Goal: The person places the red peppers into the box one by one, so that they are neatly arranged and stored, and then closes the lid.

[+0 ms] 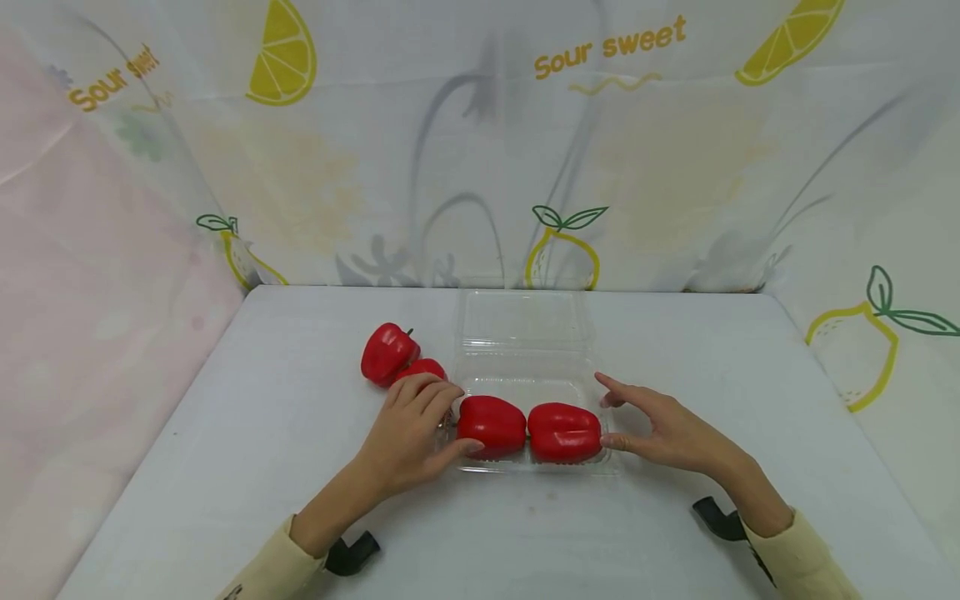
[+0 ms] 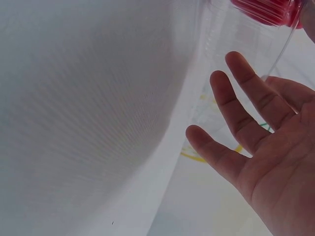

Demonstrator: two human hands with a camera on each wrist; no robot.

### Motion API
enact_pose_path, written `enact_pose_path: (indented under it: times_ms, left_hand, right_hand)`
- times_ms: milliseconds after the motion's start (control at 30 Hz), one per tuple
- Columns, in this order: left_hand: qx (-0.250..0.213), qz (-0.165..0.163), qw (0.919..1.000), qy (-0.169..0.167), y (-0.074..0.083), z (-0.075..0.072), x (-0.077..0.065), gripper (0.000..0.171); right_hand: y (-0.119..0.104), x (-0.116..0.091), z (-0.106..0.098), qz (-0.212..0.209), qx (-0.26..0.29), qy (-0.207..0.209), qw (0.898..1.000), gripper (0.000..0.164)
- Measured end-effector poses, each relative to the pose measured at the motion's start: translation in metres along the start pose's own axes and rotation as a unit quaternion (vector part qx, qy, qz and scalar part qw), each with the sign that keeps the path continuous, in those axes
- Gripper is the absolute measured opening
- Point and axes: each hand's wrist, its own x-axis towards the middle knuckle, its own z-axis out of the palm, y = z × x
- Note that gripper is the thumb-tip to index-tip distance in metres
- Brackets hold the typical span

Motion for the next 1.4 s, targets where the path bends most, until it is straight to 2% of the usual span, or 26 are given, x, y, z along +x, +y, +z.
enact_pose_path:
  times_ms: [200, 433, 667, 1100, 1400]
  left_hand:
    - [-0.008, -0.003, 0.9997, 0.021, -0.009, -0.006, -0.001, 0.066]
    - [-0.012, -0.032, 0.9992, 0.021, -0.02, -0.012, -0.004, 0.066]
    - [0.001, -0.054, 0.9979, 0.036, -0.035, -0.016, -0.011, 0.066]
    - [-0.008, -0.078, 0.9951, 0.06, -0.057, -0.024, -0.017, 0.064]
    - [-0.008, -0.084, 0.9938, 0.073, -0.07, -0.027, -0.017, 0.062]
  right_hand:
    - [0.002, 0.001, 0.001, -0.001, 0.0, 0.0, 1.0, 0.082]
    - [0.002, 0.001, 0.001, 0.0, -0.001, -0.001, 1.0, 0.082]
    - [-0.001, 0.0, 0.0, 0.004, 0.002, -0.004, 1.0, 0.082]
    - [-0.002, -0.001, 0.0, 0.01, 0.004, -0.007, 1.0, 0.082]
    - [0.0, -0.002, 0.001, 0.007, 0.004, -0.005, 1.0, 0.082]
